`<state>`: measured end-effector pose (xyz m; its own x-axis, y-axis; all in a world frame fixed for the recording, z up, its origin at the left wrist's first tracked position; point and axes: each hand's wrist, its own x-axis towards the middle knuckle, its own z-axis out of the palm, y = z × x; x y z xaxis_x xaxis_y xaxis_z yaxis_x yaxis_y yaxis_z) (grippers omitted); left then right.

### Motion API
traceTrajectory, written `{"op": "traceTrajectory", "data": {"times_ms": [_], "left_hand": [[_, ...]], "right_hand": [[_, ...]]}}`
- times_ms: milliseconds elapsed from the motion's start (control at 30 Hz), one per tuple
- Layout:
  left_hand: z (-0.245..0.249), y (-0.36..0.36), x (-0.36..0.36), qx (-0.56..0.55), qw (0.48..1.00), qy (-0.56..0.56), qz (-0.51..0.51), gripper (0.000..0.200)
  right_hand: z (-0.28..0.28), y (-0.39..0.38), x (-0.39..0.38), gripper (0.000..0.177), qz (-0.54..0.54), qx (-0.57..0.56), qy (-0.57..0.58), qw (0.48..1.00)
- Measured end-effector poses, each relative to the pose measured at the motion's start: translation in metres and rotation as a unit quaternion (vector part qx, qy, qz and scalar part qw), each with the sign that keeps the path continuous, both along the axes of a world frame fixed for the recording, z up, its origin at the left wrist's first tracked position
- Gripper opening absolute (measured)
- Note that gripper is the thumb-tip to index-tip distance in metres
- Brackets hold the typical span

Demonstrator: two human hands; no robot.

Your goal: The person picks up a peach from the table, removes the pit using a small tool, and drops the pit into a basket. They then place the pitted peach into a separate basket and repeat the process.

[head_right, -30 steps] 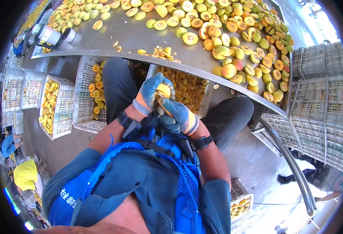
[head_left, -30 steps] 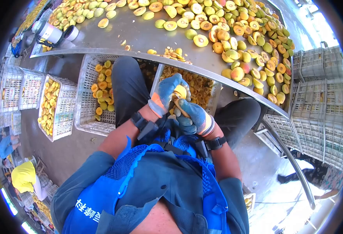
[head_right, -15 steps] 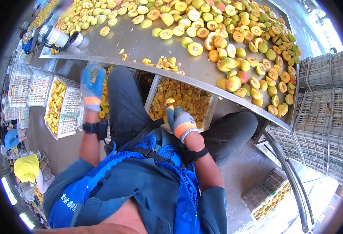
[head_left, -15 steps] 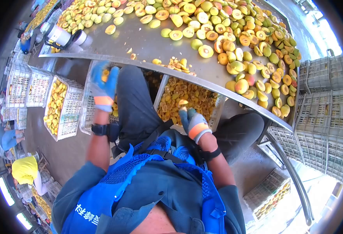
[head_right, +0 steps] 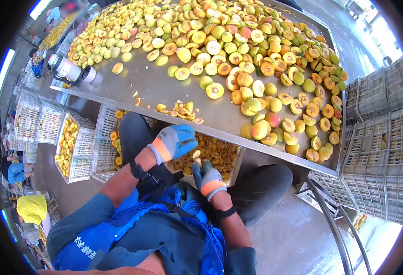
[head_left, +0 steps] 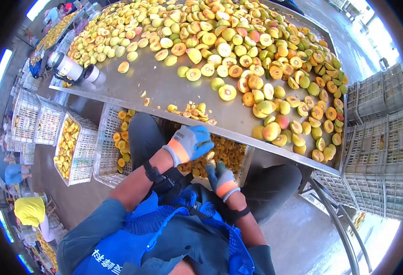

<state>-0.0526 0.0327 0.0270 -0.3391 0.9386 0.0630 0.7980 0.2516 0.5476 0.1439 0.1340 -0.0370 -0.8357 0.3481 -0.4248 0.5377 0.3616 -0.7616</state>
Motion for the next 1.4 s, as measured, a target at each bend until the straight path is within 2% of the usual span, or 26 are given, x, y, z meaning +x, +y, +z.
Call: {"op": "traceTrajectory", "data": {"times_ms": [67, 133, 200, 267, 300, 400, 433, 533, 567, 600, 667, 700, 733, 767, 800, 833, 900, 933, 967, 1000, 1033, 1067, 1167, 1267, 1300, 1400], "left_hand": [[-0.006, 0.024, -0.019, 0.131, 0.991, -0.011, 0.011, 0.022], [-0.004, 0.059, -0.036, 0.199, 0.976, 0.004, 0.093, 0.025], [-0.015, 0.099, -0.061, 0.193, 0.965, 0.058, 0.169, 0.035], [-0.051, 0.127, -0.083, 0.085, 0.969, 0.050, 0.229, 0.044], [-0.051, 0.140, -0.085, 0.035, 0.966, 0.047, 0.252, 0.049], [-0.048, 0.146, -0.088, -0.006, 0.974, -0.066, 0.217, 0.055], [-0.048, 0.144, -0.085, -0.008, 0.977, -0.051, 0.208, 0.057], [-0.058, 0.129, -0.073, 0.034, 0.940, -0.257, 0.221, 0.056], [-0.063, 0.125, -0.068, 0.101, 0.930, -0.254, 0.245, 0.050], [-0.056, 0.116, -0.062, 0.143, 0.885, -0.373, 0.238, 0.047], [-0.027, 0.096, -0.050, 0.224, 0.747, -0.588, 0.213, 0.043], [-0.014, 0.084, -0.042, 0.225, 0.755, -0.582, 0.203, 0.037], [-0.014, 0.077, -0.035, 0.265, 0.714, -0.617, 0.197, 0.037], [-0.017, 0.073, -0.025, 0.303, 0.670, -0.650, 0.189, 0.036], [-0.015, 0.068, -0.015, 0.340, 0.622, -0.681, 0.181, 0.036], [-0.010, 0.060, -0.006, 0.349, 0.557, -0.737, 0.158, 0.036], [-0.008, 0.049, 0.008, 0.379, 0.526, -0.745, 0.160, 0.036], [-0.006, 0.045, 0.015, 0.393, 0.510, -0.748, 0.160, 0.036], [-0.003, 0.041, 0.023, 0.407, 0.460, -0.769, 0.177, 0.035], [-0.003, 0.037, 0.027, 0.404, 0.456, -0.773, 0.173, 0.035], [-0.004, 0.032, 0.030, 0.401, 0.452, -0.778, 0.170, 0.036], [-0.005, 0.029, 0.033, 0.396, 0.449, -0.784, 0.166, 0.037], [-0.001, 0.024, 0.045, 0.406, 0.588, -0.675, 0.181, 0.032], [0.014, 0.021, 0.052, 0.403, 0.535, -0.724, 0.165, 0.034], [0.010, 0.019, 0.052, 0.397, 0.530, -0.729, 0.172, 0.038], [-0.001, 0.019, 0.056, 0.425, 0.497, -0.738, 0.169, 0.035]], "right_hand": [[0.007, 0.007, -0.008, 0.055, 0.052, 0.049, -0.020, 0.997], [-0.001, 0.014, -0.013, 0.055, 0.104, 0.060, -0.051, 0.991], [0.006, 0.023, -0.014, 0.055, 0.103, 0.060, -0.067, 0.991], [0.006, 0.025, -0.011, 0.056, 0.145, 0.050, -0.082, 0.985], [0.003, 0.022, -0.008, 0.053, 0.104, 0.047, -0.058, 0.992], [-0.017, 0.020, 0.001, 0.041, -0.057, -0.018, 0.054, 0.997], [-0.024, 0.019, 0.000, 0.029, -0.089, -0.049, 0.116, 0.988], [-0.010, 0.021, -0.013, 0.020, -0.238, -0.278, 0.199, 0.909], [0.005, 0.022, -0.022, 0.016, -0.307, -0.397, 0.223, 0.836], [0.020, 0.031, -0.021, 0.015, -0.272, -0.363, 0.229, 0.862], [0.016, 0.040, -0.023, 0.017, -0.191, -0.347, 0.260, 0.881], [0.032, 0.040, -0.034, 0.018, -0.249, -0.469, 0.256, 0.808], [0.050, 0.038, -0.039, 0.026, -0.210, -0.346, 0.265, 0.875], [0.048, 0.041, -0.043, 0.024, -0.140, -0.175, 0.307, 0.925], [0.050, 0.042, -0.046, 0.022, -0.063, 0.002, 0.339, 0.939], [0.053, 0.040, -0.049, 0.023, -0.079, -0.035, 0.309, 0.947], [0.063, 0.033, -0.051, 0.023, -0.112, -0.108, 0.245, 0.957], [0.059, 0.028, -0.051, 0.024, -0.100, -0.049, 0.278, 0.954], [0.052, 0.024, -0.051, 0.025, -0.088, 0.011, 0.311, 0.946], [0.056, 0.019, -0.053, 0.025, -0.075, 0.071, 0.343, 0.934], [0.066, 0.016, -0.050, 0.030, -0.132, -0.088, 0.211, 0.964], [0.070, 0.013, -0.050, 0.030, -0.129, -0.075, 0.206, 0.967], [0.074, 0.003, -0.047, 0.035, -0.134, -0.047, 0.187, 0.972], [0.072, -0.004, -0.045, 0.035, -0.142, -0.079, 0.181, 0.970], [0.070, -0.006, -0.045, 0.033, -0.139, -0.064, 0.192, 0.969], [0.054, -0.013, -0.046, 0.032, -0.159, -0.133, 0.179, 0.962]]}}
